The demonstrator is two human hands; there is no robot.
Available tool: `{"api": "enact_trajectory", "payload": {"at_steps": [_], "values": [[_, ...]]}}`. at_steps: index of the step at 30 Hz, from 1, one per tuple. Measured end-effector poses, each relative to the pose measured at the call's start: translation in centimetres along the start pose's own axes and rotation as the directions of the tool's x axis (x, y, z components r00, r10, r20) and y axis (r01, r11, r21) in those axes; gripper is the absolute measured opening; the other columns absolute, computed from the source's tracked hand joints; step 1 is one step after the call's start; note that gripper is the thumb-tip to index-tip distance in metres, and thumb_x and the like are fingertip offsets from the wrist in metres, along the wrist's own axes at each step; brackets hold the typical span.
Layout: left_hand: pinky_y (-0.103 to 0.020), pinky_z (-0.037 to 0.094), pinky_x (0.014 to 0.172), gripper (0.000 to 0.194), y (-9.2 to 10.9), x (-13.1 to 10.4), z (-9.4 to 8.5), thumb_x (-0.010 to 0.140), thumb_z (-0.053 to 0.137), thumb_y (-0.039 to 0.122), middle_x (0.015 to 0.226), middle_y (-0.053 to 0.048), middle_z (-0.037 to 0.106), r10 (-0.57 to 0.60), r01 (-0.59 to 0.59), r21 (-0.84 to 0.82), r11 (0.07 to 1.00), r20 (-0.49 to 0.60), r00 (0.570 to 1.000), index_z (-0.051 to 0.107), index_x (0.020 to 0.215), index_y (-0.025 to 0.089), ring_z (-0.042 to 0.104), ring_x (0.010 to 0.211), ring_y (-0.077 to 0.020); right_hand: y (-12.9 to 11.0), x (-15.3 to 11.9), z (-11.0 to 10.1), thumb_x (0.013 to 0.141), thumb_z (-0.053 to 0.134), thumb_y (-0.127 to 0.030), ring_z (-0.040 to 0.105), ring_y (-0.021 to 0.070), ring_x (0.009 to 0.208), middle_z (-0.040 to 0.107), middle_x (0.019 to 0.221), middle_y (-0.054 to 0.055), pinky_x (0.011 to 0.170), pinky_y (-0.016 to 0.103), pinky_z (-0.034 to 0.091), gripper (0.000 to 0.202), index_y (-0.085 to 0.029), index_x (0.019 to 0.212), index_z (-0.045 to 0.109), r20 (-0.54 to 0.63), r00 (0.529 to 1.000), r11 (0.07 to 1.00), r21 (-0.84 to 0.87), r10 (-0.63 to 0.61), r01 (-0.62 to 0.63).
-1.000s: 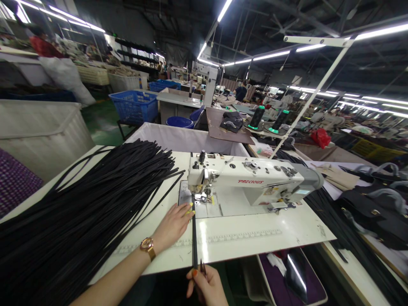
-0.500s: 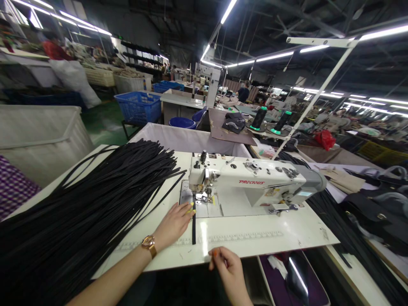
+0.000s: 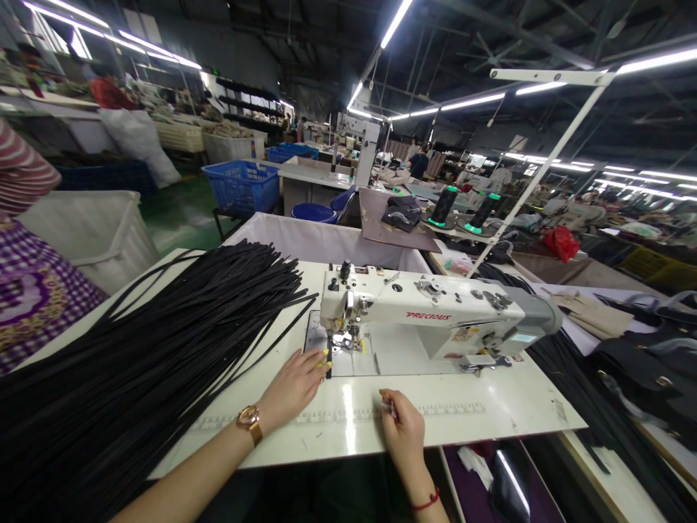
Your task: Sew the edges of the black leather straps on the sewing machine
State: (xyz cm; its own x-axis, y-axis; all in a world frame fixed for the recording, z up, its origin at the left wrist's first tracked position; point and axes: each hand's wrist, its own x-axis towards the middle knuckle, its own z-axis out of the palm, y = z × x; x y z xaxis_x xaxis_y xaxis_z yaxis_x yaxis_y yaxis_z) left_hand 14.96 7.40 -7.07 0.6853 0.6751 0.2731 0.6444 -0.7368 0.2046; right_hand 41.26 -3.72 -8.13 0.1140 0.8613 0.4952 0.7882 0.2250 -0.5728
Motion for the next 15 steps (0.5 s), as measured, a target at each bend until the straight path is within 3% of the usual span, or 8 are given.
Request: {"api": "enact_trajectory", "payload": {"at_steps": [15], "values": [[-0.054, 0.034, 0.111, 0.035, -1.3, 1.5, 0.5, 0.095, 0.044, 0.023, 0.141, -0.006, 0.052, -0.011, 0.01, -0.027, 1.0, -0.032, 0.999, 0.058, 0.128, 0.025, 0.045, 0.131, -0.0261, -0.3, 0.4, -0.2, 0.084, 0.045, -0.014, 0.068, 0.018, 0.074, 0.072, 0.085, 0.007, 0.065, 0.025, 0.05, 0.023, -0.017, 0.095, 0.066, 0.039, 0.999, 0.999, -0.001, -0.033, 0.033]]}}
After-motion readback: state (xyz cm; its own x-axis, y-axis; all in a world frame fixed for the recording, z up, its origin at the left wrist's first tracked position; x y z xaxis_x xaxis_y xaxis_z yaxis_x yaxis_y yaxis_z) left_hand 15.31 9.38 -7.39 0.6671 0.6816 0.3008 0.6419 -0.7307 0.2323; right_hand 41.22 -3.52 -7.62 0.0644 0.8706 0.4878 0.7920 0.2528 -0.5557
